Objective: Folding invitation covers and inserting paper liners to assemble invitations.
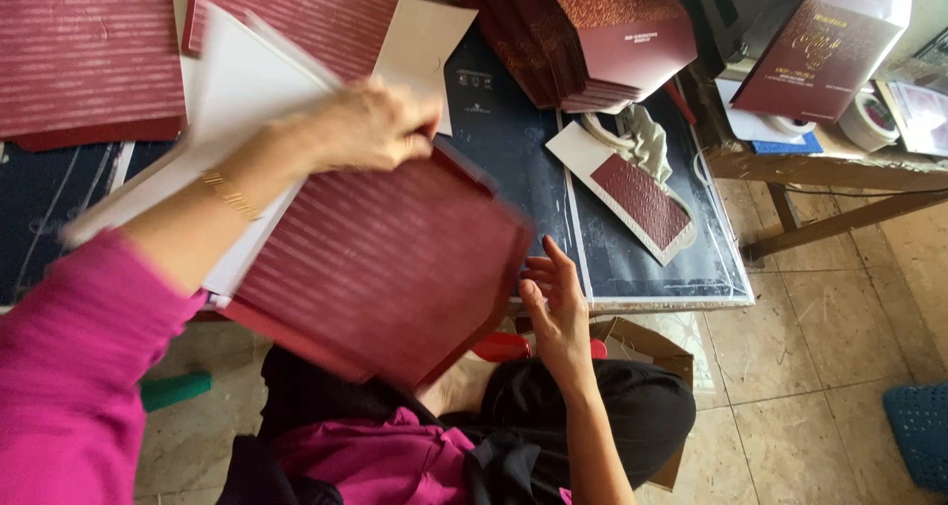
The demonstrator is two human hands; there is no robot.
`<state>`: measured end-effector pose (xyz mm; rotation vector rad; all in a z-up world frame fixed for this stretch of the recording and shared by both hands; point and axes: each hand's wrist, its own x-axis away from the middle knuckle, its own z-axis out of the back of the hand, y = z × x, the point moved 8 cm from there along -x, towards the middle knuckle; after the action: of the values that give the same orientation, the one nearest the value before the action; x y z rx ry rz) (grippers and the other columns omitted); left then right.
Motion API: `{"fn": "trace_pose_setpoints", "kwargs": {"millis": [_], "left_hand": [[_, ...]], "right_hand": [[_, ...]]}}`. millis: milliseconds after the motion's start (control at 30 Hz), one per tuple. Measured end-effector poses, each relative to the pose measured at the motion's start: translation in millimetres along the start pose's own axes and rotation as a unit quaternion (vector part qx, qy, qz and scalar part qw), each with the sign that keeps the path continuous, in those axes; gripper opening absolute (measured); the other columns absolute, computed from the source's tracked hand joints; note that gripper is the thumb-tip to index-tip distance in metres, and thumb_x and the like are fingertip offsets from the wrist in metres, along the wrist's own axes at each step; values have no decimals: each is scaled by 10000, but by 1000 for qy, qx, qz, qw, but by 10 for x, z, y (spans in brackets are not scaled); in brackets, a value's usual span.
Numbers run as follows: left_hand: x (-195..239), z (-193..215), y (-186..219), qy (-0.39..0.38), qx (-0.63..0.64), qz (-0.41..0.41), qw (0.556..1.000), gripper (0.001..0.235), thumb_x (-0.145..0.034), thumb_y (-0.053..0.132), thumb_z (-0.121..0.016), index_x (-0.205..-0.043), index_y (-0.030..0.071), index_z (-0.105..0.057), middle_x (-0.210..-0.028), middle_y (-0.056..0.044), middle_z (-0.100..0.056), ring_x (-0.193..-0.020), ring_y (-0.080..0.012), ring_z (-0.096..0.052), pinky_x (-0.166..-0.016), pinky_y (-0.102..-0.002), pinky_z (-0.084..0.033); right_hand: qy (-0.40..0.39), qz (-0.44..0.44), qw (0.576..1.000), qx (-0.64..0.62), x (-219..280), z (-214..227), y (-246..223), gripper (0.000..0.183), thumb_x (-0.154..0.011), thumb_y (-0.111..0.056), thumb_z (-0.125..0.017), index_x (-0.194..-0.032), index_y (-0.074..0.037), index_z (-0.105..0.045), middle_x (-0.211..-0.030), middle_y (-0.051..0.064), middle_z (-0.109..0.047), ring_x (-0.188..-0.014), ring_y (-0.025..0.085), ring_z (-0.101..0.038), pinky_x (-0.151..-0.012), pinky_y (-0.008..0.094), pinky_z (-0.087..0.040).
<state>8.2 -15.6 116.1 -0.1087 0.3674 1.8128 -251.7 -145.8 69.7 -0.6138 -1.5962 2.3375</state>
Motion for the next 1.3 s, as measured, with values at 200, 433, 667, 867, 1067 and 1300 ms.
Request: {"fn": "trace_pose_setpoints", "kwargs": {"millis": [200, 433, 667, 867, 1067, 1300], "left_hand": [[447, 2029, 1365, 320, -156, -104, 929, 145, -1090, -9, -821, -1155, 70, -718, -956, -35, -720, -640, -176, -575, -607, -335, -453], [416, 1517, 1430, 229, -294, -38, 927, 351, -976, 406, -742, -1202, 167, -621, -981, 20, -632, -886, -133, -602, -984, -360, -408], [380, 1466, 1398, 278, -337, -18, 900, 230, -1103, 394, -674, -1072, 167, -670, -904, 53, -662, -754, -72, -562, -728, -246, -403], [166, 747, 399, 244, -181, -9, 953, 165, -1063, 220, -653, -950, 103, -631, -710, -15, -621, -616, -178, -615, -584, -299, -487], [286, -386, 754, 77, -75, -25, 994, 391, -997, 399, -502, -1307, 165, -548, -1312, -110, -535, -1259, -335, -486, -1055, -513, -363], [396, -853, 844, -30, 25, 37, 999, 583, -979, 544, -463, -1454, 207, -476, -1551, -114, -391, -1471, -347, -285, -1160, -620, -179]], "right_hand": [[142, 115, 981, 62, -223, 264, -762, 303, -966, -62, -575, -1264, -26, -534, -951, 64, -600, -730, 117, -520, -638, 242, -452], [78, 1, 973, -215, -372, 77, -195, 550, -891, -61, -649, -1397, -95, -436, -1142, 90, -621, -1055, 200, -591, -998, 390, -468], [41, 7, 964, -263, -171, -188, -112, 509, -909, -13, -636, -1369, -63, -425, -1103, 92, -590, -964, 165, -577, -868, 294, -474], [53, -41, 988, -139, -211, -189, -324, 529, -898, -28, -645, -1371, -49, -409, -1099, 216, -638, -926, 297, -653, -781, 424, -560], [46, -75, 968, 236, -498, -118, 188, 616, -848, -111, -703, -1398, -16, -440, -1164, 316, -634, -1054, 530, -618, -876, 628, -493], [4, -23, 929, 370, -521, -115, 29, 719, -791, -241, -814, -1363, 94, -536, -1180, 190, -481, -1108, 376, -493, -986, 462, -442]]}}
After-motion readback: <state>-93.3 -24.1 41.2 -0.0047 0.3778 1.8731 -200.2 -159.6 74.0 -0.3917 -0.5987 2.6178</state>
